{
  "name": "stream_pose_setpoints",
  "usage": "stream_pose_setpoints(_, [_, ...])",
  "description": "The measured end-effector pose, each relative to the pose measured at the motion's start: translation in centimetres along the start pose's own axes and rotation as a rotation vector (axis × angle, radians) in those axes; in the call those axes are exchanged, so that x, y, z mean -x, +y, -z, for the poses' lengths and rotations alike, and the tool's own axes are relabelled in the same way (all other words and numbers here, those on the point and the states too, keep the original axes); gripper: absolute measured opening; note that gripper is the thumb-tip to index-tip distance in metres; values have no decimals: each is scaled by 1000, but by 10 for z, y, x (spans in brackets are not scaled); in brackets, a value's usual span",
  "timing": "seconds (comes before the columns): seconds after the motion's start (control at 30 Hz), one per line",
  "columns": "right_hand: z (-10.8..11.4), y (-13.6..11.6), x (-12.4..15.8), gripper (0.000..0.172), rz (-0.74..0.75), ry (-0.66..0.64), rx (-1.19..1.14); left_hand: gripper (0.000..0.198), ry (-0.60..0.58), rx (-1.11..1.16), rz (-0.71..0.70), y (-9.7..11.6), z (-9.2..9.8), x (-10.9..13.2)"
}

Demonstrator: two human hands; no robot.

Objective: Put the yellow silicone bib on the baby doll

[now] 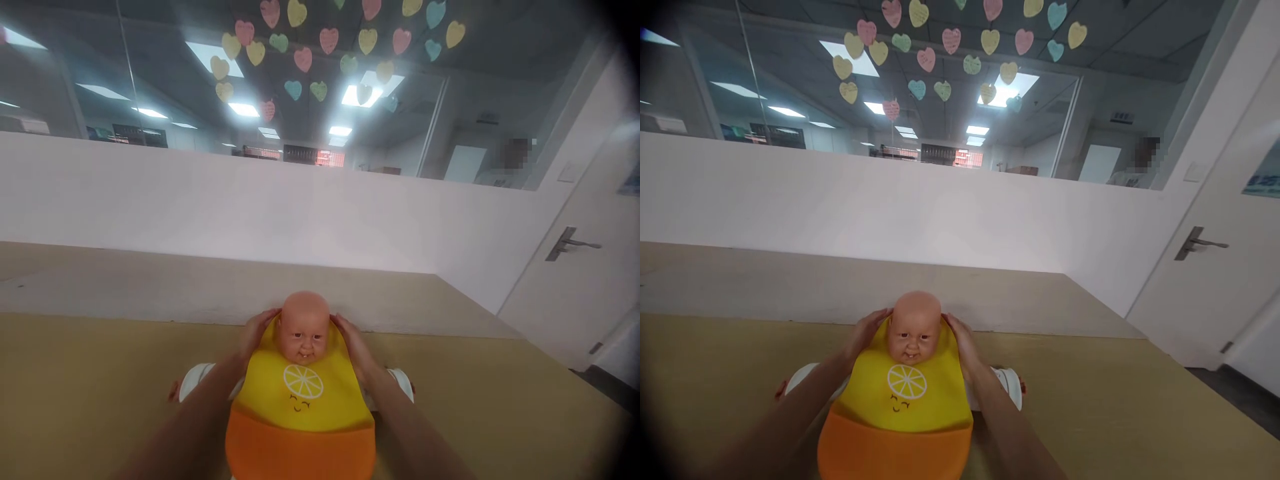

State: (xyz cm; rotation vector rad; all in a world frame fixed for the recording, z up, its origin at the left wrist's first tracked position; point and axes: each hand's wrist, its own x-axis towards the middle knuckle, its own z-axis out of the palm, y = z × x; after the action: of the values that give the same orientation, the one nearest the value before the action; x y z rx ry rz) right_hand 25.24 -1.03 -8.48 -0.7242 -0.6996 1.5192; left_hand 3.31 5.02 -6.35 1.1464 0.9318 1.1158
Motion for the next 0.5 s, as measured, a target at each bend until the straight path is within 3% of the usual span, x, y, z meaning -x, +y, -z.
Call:
stream_pose_setpoints(0.07, [-4,6,16,31,-26,-17,-31,31,-118,88,72,-3,6,16])
stream_pose_setpoints(0.13, [-7,12,31,35,-39,-21,-60,33,-165,131,102,-7,11,31])
stream_pose_setpoints(0.27, [-13,24,58,33,-17,25,-74,45,-41,110,69,-15,20,57])
stream_pose_setpoints(0.33, [-16,29,72,29,-20,43,-88,55,-50,150,89,-19,23,70])
stream_pose_setpoints(0.5, [-10,45,93,28,-29,48,-76,48,-55,148,42,-27,26,95])
